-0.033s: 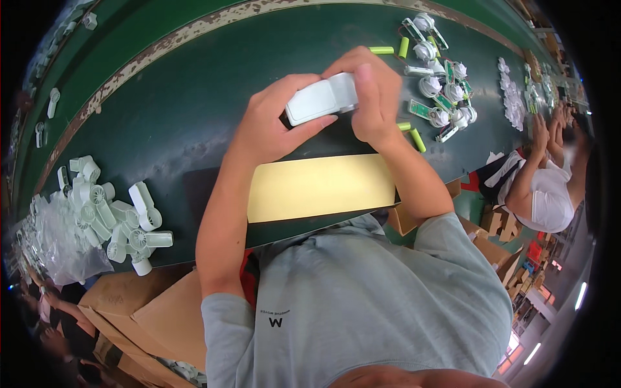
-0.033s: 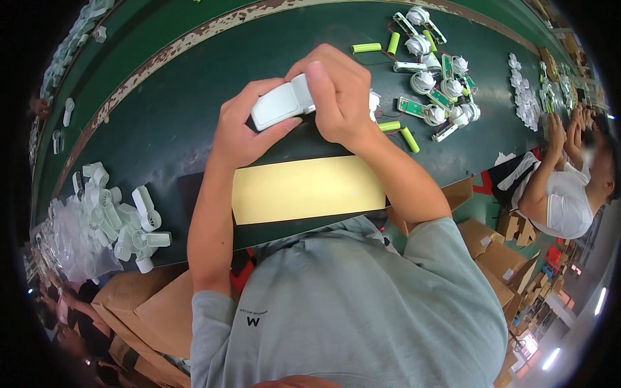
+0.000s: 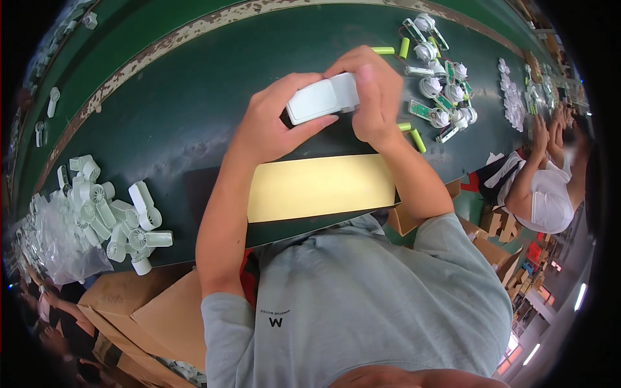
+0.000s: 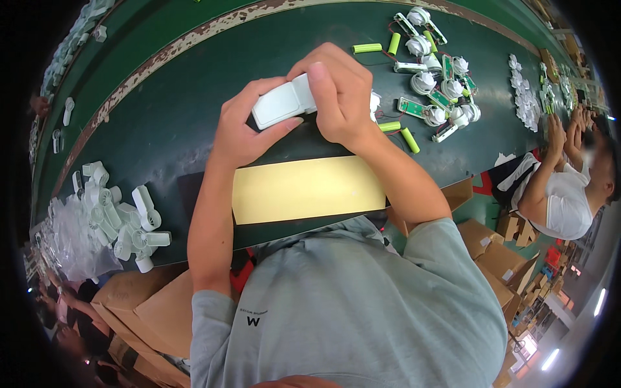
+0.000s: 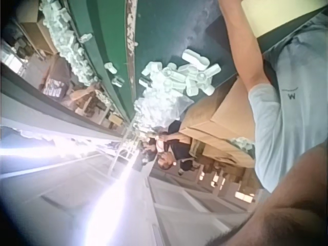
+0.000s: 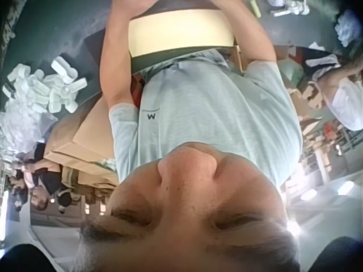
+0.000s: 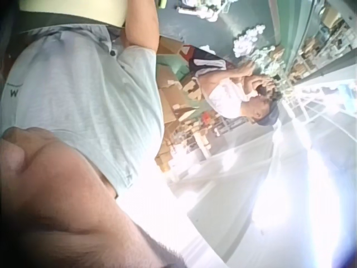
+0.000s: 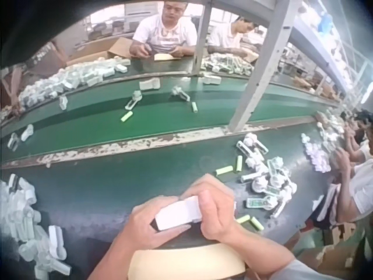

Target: Assemble small handheld electronic fans on a factory production line.

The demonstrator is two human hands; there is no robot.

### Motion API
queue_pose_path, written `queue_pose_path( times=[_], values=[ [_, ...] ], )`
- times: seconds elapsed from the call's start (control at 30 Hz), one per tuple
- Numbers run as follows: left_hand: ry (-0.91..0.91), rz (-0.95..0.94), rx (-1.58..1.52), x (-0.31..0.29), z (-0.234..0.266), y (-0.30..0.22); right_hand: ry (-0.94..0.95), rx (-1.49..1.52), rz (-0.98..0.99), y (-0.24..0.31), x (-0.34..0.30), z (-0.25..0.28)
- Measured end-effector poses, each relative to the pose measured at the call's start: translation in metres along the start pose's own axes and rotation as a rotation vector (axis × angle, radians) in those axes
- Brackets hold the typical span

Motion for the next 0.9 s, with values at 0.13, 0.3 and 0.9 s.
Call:
queue_pose_path(
  times=[0.13,0.3,0.9],
  values=[
    [0.051,0.015,0.027,0.0,-0.002,-0.006,-0.024,0.002,0.031,0.001,-0.004,0.006],
    [0.013,-0.054,0.044,-0.006,-0.006,-0.007,-0.018,-0.01,-0.051,-0.001,-0.005,0.007],
    [0.573,0.765,-0.805,-0.018,-0.042,0.043,-0.016,0.075,0.123,0.012,-0.005,-0.003]
  ],
)
Point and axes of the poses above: each hand's wrist, its own x-axis towards the middle knuckle, its own z-axis out of the back of the hand, y = z × x, the point moved 9 cm from there along x, towards the middle knuckle, and after that the axes turned 13 degrees about z, right-handed, at the moved point
